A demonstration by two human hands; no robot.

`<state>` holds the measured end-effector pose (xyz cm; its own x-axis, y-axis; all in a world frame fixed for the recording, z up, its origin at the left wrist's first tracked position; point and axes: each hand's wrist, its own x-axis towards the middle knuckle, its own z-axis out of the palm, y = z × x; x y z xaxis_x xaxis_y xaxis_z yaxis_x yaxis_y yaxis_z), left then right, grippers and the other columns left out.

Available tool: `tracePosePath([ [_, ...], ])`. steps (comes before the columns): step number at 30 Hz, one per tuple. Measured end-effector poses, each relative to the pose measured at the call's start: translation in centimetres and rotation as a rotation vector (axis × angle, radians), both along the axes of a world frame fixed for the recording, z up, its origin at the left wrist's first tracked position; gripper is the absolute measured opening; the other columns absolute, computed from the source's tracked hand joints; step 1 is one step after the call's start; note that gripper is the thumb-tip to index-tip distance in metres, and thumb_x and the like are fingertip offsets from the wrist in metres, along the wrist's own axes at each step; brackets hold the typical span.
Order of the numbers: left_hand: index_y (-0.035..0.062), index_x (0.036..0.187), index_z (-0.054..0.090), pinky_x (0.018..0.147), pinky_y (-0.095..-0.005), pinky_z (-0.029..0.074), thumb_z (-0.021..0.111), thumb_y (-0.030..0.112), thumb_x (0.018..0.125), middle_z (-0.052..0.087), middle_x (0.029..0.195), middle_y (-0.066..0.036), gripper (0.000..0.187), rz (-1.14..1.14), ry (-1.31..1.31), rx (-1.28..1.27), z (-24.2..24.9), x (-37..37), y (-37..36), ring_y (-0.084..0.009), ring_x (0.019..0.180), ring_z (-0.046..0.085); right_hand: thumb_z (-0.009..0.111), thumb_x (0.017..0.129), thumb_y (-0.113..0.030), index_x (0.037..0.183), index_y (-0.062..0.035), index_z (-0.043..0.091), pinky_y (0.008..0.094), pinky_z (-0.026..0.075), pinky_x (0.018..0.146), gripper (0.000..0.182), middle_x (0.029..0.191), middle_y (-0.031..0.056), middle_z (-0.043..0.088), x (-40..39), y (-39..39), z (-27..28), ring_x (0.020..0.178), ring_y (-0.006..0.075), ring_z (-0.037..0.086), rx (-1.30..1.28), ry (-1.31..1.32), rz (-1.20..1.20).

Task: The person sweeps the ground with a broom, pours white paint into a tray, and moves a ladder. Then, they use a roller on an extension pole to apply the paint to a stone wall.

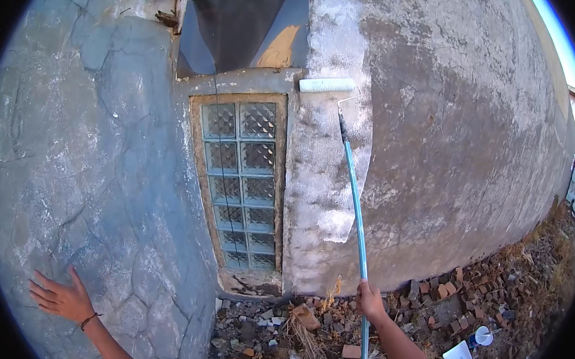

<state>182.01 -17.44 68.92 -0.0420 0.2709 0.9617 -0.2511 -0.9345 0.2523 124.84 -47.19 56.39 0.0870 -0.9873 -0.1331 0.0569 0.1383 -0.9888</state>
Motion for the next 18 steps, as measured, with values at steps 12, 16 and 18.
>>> tracePosePath([
  [12, 0.0154, 0.146, 0.020, 0.101, -0.0550, 0.022, 0.044, 0.072, 0.080, 0.021, 0.149, -0.006, 0.090, 0.070, -0.051, 0.169, -0.8, 5.5, 3.2, -0.0285, 0.137, 0.020, 0.037, 0.097, -0.045, 0.069, -0.0115, 0.037, 0.0252, 0.026, 0.033, 0.043, 0.049, -0.0030, 0.033, 5.7, -3.8, -5.5, 0.036, 0.0073, 0.031, -0.170, 0.095, -0.087],
  [16, 0.0171, 0.146, 0.019, 0.102, -0.0565, 0.020, 0.041, 0.074, 0.080, 0.019, 0.150, -0.006, 0.090, 0.087, -0.077, 0.194, -1.1, 5.6, 2.9, -0.0290, 0.137, 0.019, 0.037, 0.097, -0.043, 0.070, -0.0115, 0.037, 0.0247, 0.027, 0.034, 0.042, 0.050, -0.0031, 0.034, 4.0, -2.2, -14.3, 0.038, 0.0072, 0.033, -0.170, 0.145, -0.074],
  [18, 0.0177, 0.146, 0.018, 0.102, -0.0572, 0.020, 0.041, 0.074, 0.080, 0.020, 0.149, -0.006, 0.090, 0.093, -0.091, 0.198, -1.1, 5.5, 2.7, -0.0293, 0.136, 0.020, 0.037, 0.098, -0.042, 0.069, -0.0109, 0.040, 0.0246, 0.028, 0.036, 0.042, 0.051, -0.0023, 0.037, 3.2, -1.7, -17.6, 0.040, 0.0073, 0.036, -0.128, 0.136, -0.078],
])
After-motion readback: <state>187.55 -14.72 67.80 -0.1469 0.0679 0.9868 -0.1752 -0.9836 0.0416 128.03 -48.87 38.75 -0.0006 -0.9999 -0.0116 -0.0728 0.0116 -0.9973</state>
